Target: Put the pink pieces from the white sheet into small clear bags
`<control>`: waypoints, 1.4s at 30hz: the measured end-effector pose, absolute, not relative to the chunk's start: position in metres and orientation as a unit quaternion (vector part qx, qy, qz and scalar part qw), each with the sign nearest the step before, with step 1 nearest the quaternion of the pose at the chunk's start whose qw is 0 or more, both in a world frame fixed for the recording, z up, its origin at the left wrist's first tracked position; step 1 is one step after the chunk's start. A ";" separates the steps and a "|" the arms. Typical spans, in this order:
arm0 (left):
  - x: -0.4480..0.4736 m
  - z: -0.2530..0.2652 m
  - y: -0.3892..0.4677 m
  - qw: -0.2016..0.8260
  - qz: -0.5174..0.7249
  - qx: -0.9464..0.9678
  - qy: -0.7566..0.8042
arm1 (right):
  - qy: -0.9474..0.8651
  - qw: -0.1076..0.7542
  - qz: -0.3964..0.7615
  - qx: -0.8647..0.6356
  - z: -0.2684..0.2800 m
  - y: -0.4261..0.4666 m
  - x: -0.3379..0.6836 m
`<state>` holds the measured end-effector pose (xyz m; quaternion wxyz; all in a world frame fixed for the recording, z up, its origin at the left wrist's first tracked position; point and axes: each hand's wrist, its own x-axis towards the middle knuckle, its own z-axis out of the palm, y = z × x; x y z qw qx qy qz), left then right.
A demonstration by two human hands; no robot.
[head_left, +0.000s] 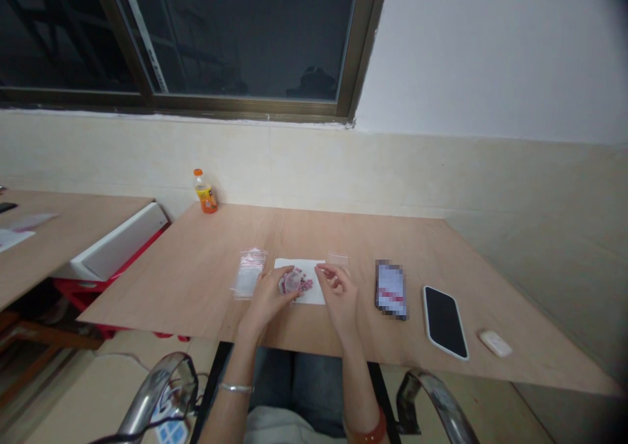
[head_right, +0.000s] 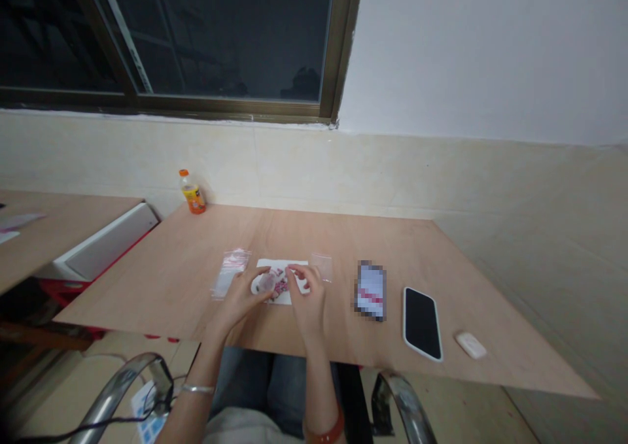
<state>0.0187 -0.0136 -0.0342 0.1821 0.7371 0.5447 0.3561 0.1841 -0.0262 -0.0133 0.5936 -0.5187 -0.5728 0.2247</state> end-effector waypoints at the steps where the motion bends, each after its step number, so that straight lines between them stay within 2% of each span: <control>1: 0.020 -0.034 -0.014 0.181 0.357 0.739 0.542 | -0.588 0.583 0.227 -0.513 -0.011 -0.028 0.181; 6: 0.021 -0.035 -0.013 0.184 0.353 0.743 0.537 | -0.640 0.534 0.248 -0.493 -0.021 -0.026 0.172; 10: 0.014 -0.036 -0.013 0.182 0.361 0.728 0.554 | -0.626 0.516 0.244 -0.532 -0.042 -0.016 0.177; 18: 0.004 -0.035 -0.012 0.180 0.366 0.709 0.575 | -0.674 0.368 0.322 -0.553 -0.093 -0.005 0.173; 29: 0.007 -0.035 -0.010 0.186 0.352 0.721 0.567 | -0.682 0.293 0.351 -0.571 -0.102 -0.005 0.167; 32: 0.007 -0.037 -0.010 0.181 0.352 0.723 0.566 | -0.666 0.326 0.350 -0.573 -0.104 -0.004 0.166; 37: 0.006 -0.040 -0.009 0.195 0.373 0.717 0.556 | -0.626 0.455 0.343 -0.532 -0.088 0.000 0.169; 42: 0.010 -0.037 -0.009 0.251 0.396 0.695 0.545 | -0.565 0.585 0.252 -0.525 -0.047 -0.008 0.179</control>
